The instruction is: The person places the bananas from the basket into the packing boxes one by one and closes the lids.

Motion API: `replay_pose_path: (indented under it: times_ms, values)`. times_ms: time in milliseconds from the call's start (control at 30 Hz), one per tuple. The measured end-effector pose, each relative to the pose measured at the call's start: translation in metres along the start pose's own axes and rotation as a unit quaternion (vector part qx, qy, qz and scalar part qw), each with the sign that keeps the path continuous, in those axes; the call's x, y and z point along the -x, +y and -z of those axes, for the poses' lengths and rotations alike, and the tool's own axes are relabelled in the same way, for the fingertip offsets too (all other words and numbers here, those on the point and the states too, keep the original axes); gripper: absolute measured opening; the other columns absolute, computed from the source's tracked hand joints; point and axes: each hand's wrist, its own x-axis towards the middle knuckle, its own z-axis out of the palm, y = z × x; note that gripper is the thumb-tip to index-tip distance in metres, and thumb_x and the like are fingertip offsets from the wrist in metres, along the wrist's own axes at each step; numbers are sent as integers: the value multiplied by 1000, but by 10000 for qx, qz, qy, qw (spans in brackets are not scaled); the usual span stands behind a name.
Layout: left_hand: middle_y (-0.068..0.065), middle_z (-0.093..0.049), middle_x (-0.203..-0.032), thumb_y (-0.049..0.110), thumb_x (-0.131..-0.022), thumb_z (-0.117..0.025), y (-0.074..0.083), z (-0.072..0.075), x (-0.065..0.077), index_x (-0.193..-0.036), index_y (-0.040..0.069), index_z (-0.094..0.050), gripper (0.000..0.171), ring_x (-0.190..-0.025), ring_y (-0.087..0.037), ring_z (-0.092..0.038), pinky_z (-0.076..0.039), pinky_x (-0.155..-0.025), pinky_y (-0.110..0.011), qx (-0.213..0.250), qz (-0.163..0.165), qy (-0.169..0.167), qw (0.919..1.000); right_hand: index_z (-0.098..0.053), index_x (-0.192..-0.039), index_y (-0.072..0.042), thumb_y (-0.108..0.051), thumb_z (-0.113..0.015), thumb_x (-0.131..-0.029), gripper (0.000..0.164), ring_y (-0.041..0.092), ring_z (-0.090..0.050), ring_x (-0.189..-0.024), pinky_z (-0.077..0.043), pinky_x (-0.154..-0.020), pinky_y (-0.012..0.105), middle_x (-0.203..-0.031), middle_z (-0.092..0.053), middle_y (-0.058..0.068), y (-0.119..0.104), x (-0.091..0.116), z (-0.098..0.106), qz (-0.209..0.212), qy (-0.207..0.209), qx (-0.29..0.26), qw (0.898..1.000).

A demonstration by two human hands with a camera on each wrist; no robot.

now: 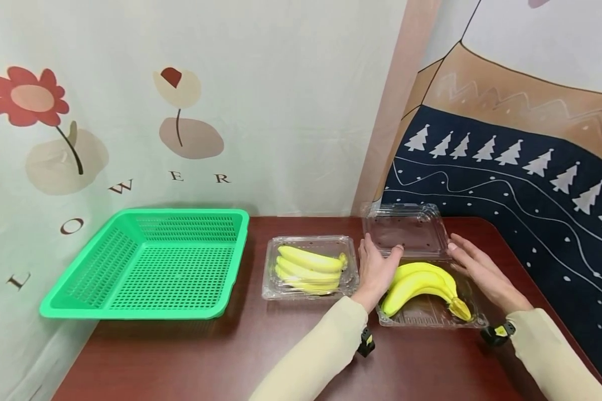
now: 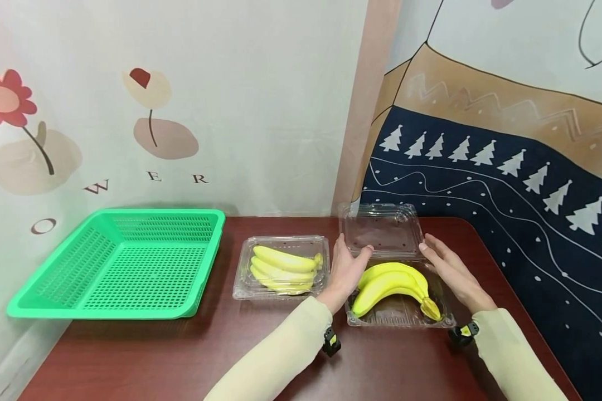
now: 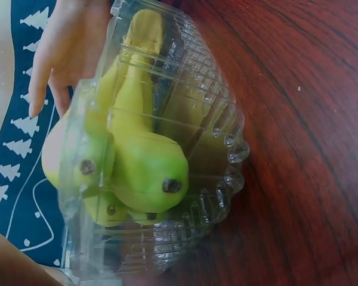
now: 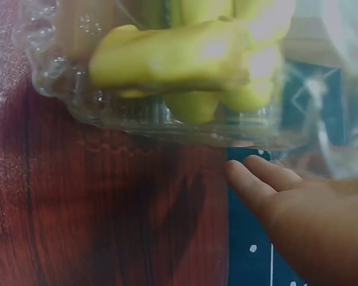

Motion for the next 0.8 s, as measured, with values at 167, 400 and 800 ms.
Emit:
replay_pose_path:
  times_ms: [167, 400, 800]
  values:
    - [-20, -28, -166, 50, -94, -62, 3, 3, 3, -164, 6, -24, 91, -150, -36, -34, -32, -120, -51, 162, -198, 147, 9996, 2, -164, 1, -42, -37, -112, 77, 54, -24, -148, -48, -95, 13, -166, -15, 32, -4, 2, 4, 130, 111, -350, 9992]
    - [-14, -28, -167, 57, -99, -48, 9, 13, 7, -167, 14, -19, 85, -151, -34, -33, -30, -120, -51, 389, -332, 131, 9986, 3, -165, -1, -41, -33, -113, 75, 14, -49, -139, -47, -94, 10, -161, -18, 38, -7, 4, 11, 541, 275, -791, 9950]
    - [-7, -36, -163, 65, -104, -34, 14, 29, 23, -168, 20, -15, 80, -145, -30, -44, -32, -118, -55, 426, -957, -182, 9943, 2, -164, 1, -40, -23, -114, 69, -7, -56, -118, -46, -93, 9, -133, -52, -12, -5, 22, 15, 1099, 299, -1630, 9800]
